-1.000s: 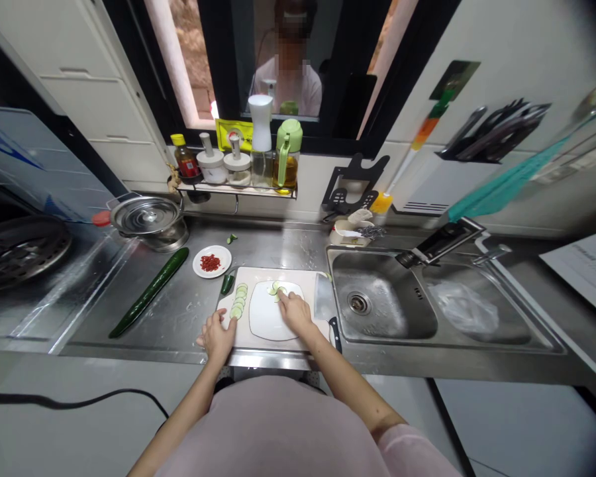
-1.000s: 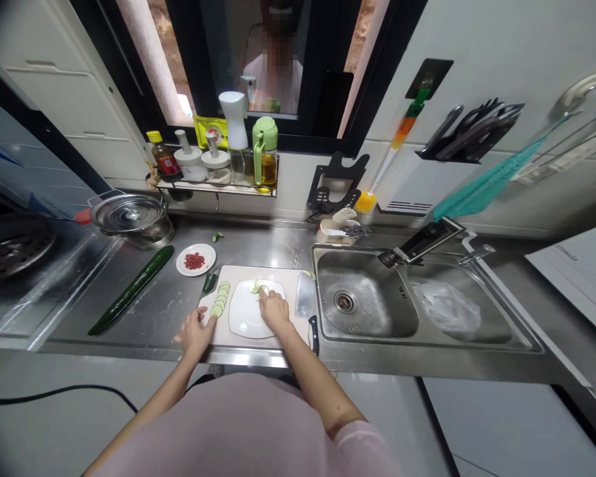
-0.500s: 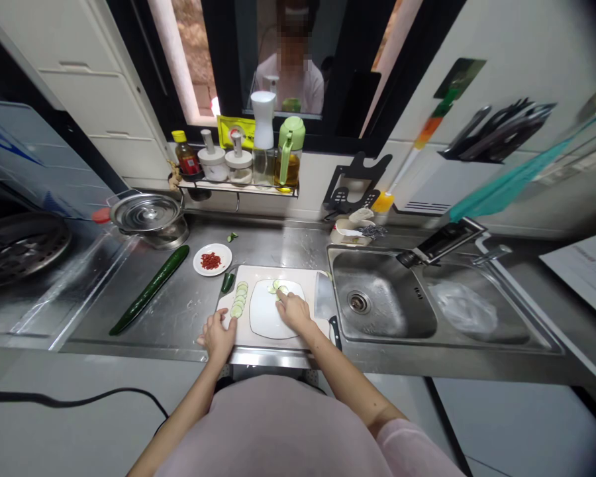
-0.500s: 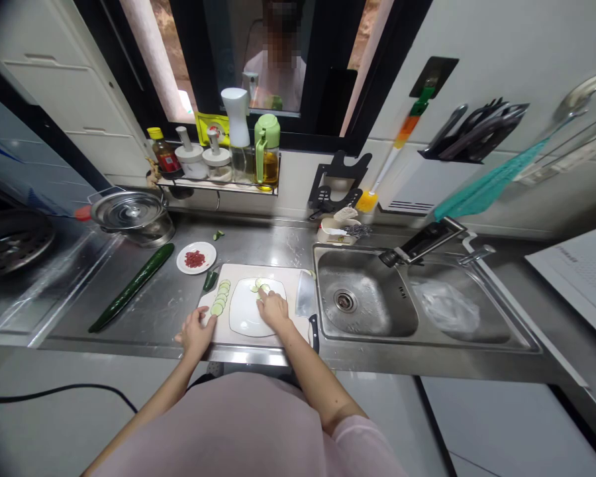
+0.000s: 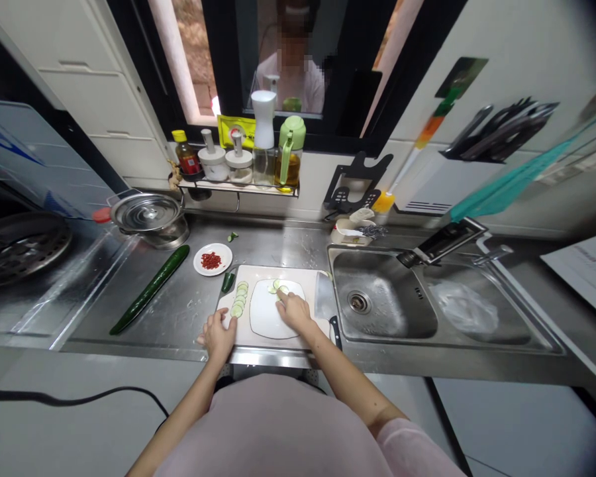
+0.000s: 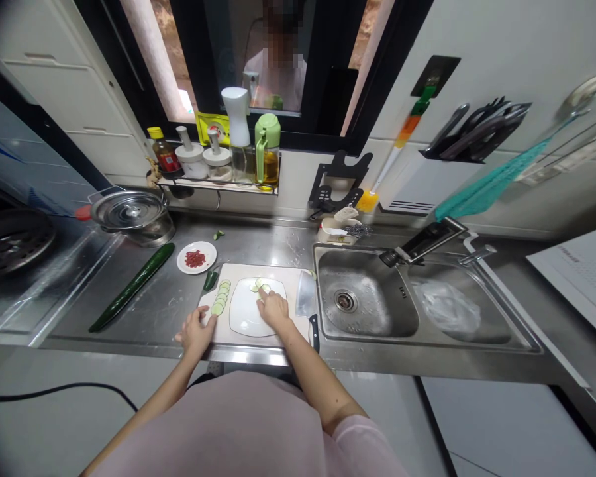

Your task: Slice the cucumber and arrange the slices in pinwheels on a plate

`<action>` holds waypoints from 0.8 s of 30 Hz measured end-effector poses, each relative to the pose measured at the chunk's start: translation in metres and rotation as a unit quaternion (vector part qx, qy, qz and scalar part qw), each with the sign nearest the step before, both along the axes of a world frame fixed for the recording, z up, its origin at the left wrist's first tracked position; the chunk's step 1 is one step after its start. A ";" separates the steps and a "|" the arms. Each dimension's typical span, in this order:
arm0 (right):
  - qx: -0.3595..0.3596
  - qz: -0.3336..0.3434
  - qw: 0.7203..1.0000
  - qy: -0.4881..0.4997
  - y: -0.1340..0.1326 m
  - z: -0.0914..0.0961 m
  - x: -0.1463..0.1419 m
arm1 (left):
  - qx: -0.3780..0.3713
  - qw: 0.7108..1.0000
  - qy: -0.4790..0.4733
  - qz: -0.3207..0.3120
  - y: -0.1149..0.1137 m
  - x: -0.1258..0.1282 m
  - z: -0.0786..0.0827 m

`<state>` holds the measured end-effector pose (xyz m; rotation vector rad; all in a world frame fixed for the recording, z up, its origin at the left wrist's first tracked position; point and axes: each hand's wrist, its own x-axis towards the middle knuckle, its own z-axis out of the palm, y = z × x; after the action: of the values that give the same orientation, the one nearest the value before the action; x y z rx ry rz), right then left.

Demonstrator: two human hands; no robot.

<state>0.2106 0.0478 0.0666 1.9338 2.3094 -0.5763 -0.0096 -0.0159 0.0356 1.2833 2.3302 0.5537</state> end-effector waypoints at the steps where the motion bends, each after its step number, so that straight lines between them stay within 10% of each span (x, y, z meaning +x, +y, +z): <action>1: -0.001 0.000 1.000 0.001 0.000 0.001 0.000 | 0.000 1.000 0.001 0.000 0.000 0.000 0.000; 24: 0.017 -0.039 0.999 0.024 -0.020 -0.006 -0.001 | -0.035 0.996 0.071 -0.030 0.007 -0.002 -0.002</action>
<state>0.2096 0.0279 0.0602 2.0570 2.2954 -0.6008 -0.0120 -0.0086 0.0339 1.3952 2.3941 0.3695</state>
